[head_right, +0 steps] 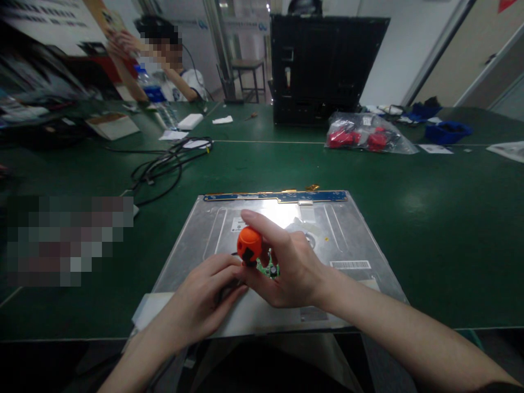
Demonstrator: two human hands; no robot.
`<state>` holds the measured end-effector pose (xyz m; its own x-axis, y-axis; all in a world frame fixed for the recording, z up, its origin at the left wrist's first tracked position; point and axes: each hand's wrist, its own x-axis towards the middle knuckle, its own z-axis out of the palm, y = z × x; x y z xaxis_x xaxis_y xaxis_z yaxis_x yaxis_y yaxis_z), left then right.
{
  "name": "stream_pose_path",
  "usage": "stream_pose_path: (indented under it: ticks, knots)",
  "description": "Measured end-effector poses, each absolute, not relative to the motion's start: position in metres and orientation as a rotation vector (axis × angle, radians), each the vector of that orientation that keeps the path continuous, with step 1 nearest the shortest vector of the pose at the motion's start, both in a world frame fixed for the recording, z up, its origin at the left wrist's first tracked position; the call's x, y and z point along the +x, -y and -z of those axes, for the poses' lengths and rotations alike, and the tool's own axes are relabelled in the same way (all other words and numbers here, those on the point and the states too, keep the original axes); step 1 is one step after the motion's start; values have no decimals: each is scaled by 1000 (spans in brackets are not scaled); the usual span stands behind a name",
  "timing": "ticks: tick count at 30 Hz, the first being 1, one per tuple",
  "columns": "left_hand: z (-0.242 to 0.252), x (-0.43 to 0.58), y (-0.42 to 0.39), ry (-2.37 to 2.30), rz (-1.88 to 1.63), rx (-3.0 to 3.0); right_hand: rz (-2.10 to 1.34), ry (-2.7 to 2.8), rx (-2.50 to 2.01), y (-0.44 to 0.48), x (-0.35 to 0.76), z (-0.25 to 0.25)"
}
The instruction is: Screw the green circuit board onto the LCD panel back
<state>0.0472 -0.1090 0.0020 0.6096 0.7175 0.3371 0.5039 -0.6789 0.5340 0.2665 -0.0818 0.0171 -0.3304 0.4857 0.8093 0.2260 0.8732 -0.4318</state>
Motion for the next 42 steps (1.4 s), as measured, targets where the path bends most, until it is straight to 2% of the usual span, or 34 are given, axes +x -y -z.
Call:
stream_pose_path:
  ticks: [8,18,25,33,42]
  knots:
    - [-11,47,110,-1065,-782,2396,-330,1814,-529,73,273,-28]
    - [-14,37,101,-1267,-946,2420,-565,1584,-927,45,322,-55]
    - [-35,19,65,-1213,-580,2661,-762,1439,-1018,22,370,-47]
    - [-43,63,3,-1108,-206,2798,-928,1318,-1112,-17,396,-20]
    - [-39,76,-18,-1046,-127,2727,-1045,1307,-1105,-18,400,-9]
